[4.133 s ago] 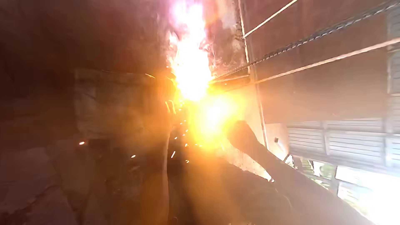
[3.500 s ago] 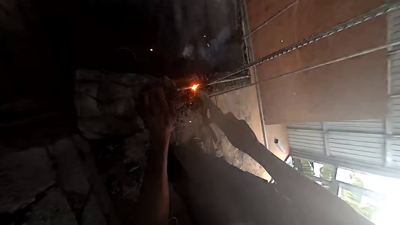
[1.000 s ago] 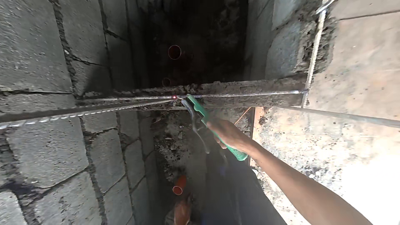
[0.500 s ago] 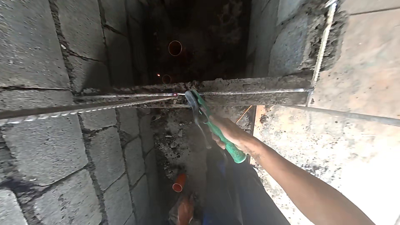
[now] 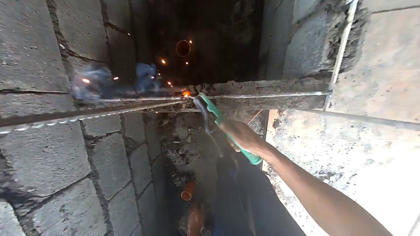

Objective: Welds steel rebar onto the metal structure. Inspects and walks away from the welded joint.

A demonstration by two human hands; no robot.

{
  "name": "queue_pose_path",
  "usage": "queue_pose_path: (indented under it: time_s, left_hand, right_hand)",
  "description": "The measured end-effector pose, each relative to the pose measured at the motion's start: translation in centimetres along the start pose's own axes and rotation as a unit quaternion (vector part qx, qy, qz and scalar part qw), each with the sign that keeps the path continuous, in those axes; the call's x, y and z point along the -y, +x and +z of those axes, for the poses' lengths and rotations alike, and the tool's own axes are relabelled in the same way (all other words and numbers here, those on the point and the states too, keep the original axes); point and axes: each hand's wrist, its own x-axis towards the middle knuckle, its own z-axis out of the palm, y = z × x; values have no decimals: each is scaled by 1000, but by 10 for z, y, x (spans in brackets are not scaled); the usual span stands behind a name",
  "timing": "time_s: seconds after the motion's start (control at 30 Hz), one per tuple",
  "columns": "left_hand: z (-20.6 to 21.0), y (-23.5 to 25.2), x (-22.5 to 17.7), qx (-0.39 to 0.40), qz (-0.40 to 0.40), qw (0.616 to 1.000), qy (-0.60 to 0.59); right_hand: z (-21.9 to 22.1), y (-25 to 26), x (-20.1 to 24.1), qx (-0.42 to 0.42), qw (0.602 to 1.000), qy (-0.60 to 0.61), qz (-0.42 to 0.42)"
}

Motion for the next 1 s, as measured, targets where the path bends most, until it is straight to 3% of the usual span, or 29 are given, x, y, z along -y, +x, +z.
queue_pose_path:
  time_s: [0.33, 0.53, 0.6, 0.67, 0.7, 0.9, 1.0]
  left_hand:
    - [-7, 0, -8, -12, 32, 999, -10]
    - [-9, 2, -9, -4, 14, 1000, -6]
    - [-10, 2, -9, -4, 26, 1000, -14]
    - [-8, 2, -9, -3, 24, 1000, -19]
    - [-6, 3, -8, -7, 19, 1000, -8]
    - [-30, -12, -34, -7, 35, 998, -51]
    - [-25, -17, -30, -13, 15, 1000, -14]
  right_hand:
    - [4, -2, 5, 11, 1000, 8, -5]
    - [6, -6, 6, 51, 985, 161, 35]
    - [6, -10, 11, 3, 999, 33, 8]
    - [5, -12, 15, -66, 982, -175, -21]
    - [5, -9, 11, -75, 973, -218, -29]
    - [3, -7, 8, -59, 991, -117, 28]
    - [2, -6, 7, -26, 998, -54, -5]
